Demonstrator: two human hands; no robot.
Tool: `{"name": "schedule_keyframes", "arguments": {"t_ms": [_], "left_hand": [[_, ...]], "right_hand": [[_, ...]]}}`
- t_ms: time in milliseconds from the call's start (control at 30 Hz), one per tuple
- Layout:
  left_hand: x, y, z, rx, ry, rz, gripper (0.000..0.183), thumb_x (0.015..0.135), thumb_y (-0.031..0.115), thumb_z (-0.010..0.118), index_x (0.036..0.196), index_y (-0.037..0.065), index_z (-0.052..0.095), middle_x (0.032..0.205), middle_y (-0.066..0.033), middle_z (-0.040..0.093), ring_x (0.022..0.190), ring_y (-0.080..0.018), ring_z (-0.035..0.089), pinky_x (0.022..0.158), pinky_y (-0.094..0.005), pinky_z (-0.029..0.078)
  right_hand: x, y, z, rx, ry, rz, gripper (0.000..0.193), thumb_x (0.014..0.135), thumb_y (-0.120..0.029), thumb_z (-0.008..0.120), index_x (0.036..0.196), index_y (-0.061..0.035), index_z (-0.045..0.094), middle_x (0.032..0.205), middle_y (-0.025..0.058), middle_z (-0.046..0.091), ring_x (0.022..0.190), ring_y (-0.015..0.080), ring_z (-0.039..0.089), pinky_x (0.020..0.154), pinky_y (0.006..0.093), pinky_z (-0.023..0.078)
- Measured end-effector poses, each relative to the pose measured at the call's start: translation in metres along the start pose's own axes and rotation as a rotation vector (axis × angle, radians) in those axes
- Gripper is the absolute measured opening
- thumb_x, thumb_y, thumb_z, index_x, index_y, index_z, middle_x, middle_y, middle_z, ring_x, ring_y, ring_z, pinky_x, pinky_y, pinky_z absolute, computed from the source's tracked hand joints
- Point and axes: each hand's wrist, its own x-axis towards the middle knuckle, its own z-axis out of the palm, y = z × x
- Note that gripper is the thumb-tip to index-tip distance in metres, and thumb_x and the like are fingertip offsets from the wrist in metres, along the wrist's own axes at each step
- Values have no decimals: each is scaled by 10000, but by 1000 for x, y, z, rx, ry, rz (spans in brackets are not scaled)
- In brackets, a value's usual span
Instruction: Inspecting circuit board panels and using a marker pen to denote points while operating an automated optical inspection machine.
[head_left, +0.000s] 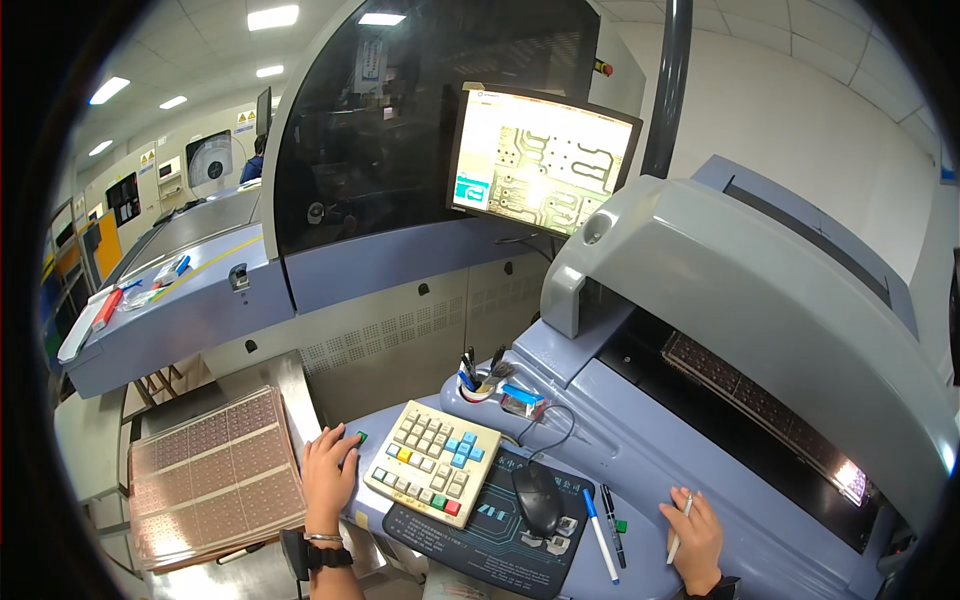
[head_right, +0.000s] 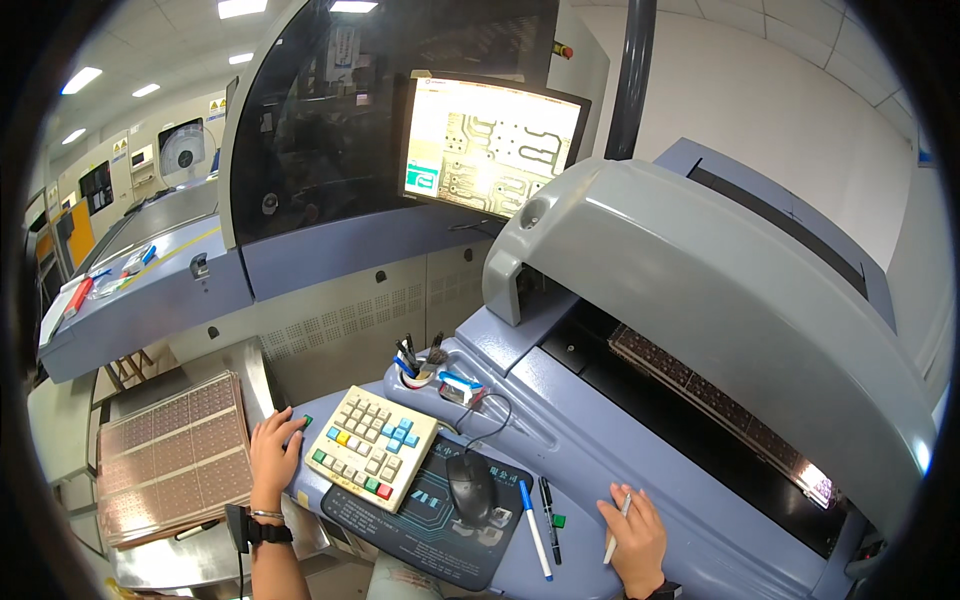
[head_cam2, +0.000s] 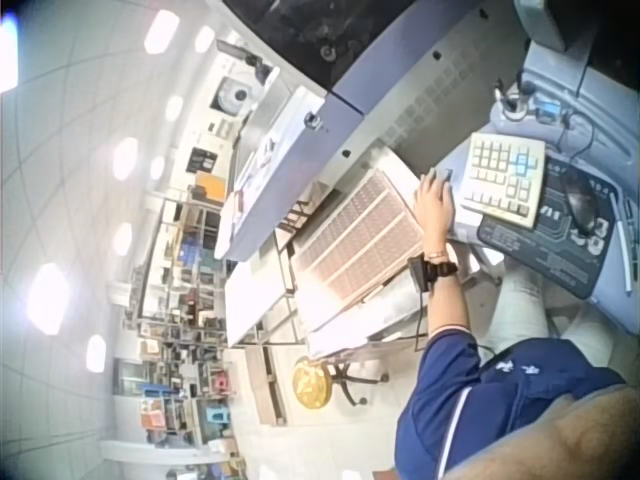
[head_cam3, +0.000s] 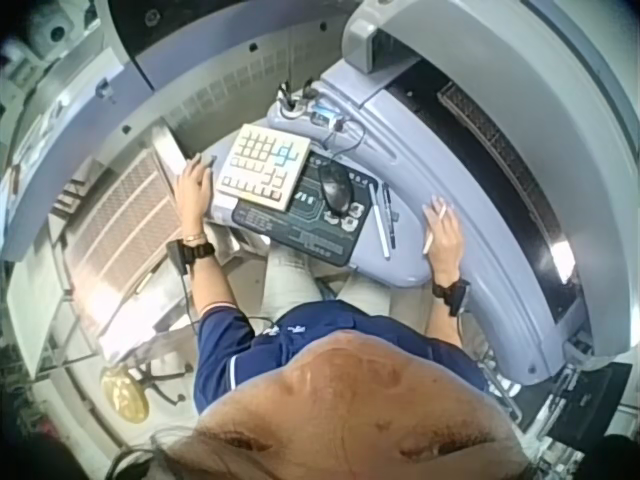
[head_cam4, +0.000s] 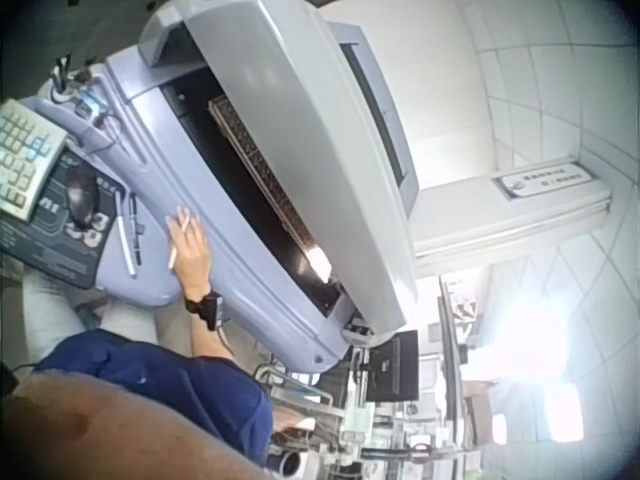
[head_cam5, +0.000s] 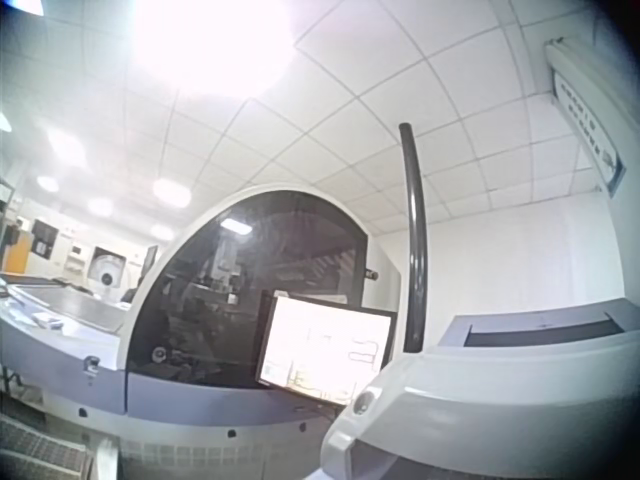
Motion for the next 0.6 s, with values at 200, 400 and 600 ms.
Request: {"name": "schedule_keyframes", "arguments": {"t_ms": [200,400,600], "left_hand": [[0,0,-1,11,-7,-6,259,891,182,628,1130,174,727,1340,-90,606,1305,-319,494,1131,-497,305],[-1,0,-3,3,-12,-3,261,894,184,624,1134,180,725,1343,-93,604,1310,-320,491,1132,-496,303],[-1,-3,1,-4,-11,0,256,898,192,622,1132,182,725,1344,-89,603,1314,-321,486,1132,-517,295]], "right_hand": [[0,-1,0,-2,-1,0,258,723,29,643,953,-74,698,1097,123,706,1076,324,649,981,473,504],[-2,0,0,-15,-5,-3,243,751,-8,655,975,-84,709,1118,114,704,1096,314,642,967,477,510],[-7,9,-1,211,41,95,234,833,-11,613,1051,-52,686,1097,145,703,1037,334,665,958,462,513]]}}
